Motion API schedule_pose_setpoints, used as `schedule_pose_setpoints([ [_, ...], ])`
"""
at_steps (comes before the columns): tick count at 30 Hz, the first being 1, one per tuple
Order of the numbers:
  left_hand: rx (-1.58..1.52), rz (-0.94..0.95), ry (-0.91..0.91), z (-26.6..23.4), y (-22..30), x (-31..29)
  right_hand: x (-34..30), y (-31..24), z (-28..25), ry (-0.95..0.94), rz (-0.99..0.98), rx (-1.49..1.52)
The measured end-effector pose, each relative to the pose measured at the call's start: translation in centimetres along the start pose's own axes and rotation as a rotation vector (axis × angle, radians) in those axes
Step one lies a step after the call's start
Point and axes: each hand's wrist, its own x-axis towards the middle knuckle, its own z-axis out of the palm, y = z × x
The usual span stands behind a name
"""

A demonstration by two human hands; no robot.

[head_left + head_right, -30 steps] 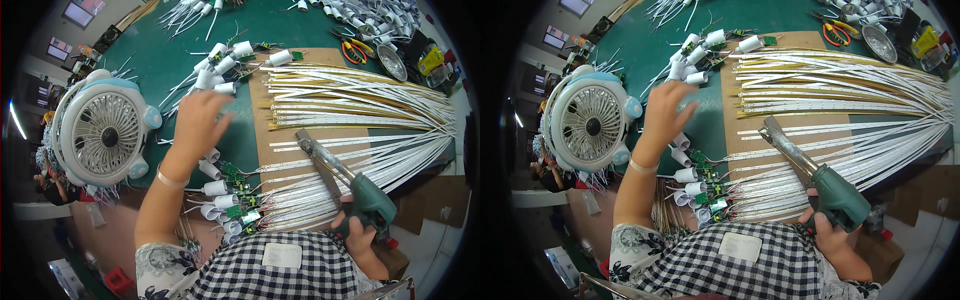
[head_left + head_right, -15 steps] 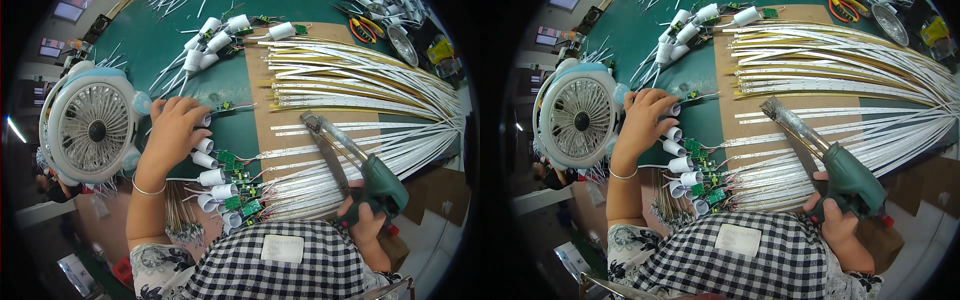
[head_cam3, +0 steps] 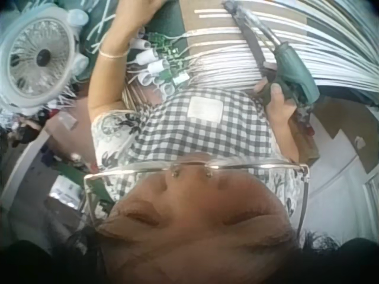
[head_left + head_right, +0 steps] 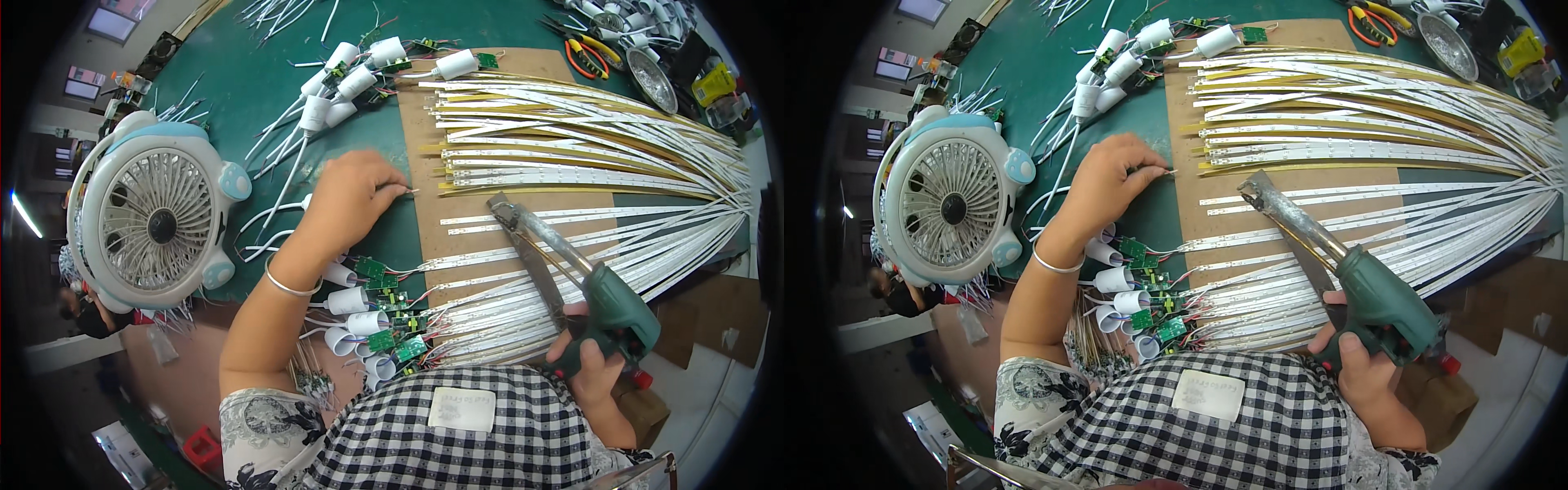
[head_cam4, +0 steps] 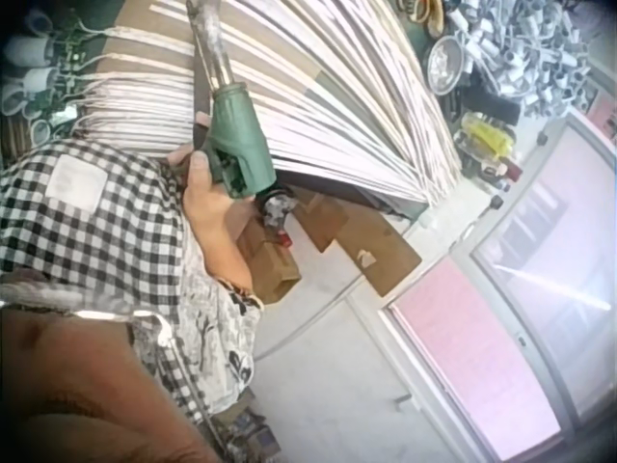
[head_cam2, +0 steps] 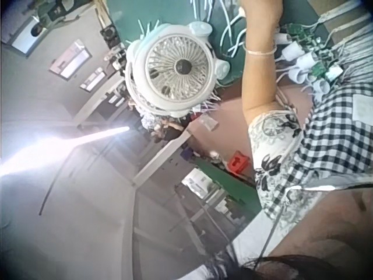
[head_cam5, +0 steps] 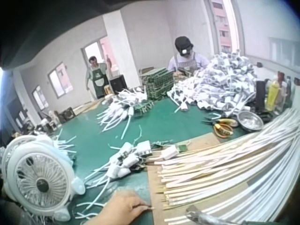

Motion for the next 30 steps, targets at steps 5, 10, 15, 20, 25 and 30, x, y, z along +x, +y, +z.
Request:
schedule_pose_setpoints([
  [5,0.177,0.150,0.087,1.0,0.8,-1.6,0.1,0.1,0.1,-0.024,0.013,-0.005],
  [10,0.052,0.145,0.024,0.7,1.9,-2.4,0.4,0.1,0.5,0.007,0.024,0.066],
  [15,-0.264,0.079,-0.163,0.7,4.7,-4.1,1.7,-0.1,1.6,-0.014,0.202,0.410],
  [20,-0.381,0.024,-0.227,0.5,5.1,-4.0,4.4,-0.9,4.8,-0.067,0.284,0.240],
  [25,-0.541,0.043,-0.239,0.4,4.3,-4.7,5.8,-0.2,8.3,-0.141,0.240,0.063],
  [30,-0.619,0.087,-0.244,0.5,3.8,-4.9,6.5,2.1,9.3,-0.179,0.186,-0.101],
])
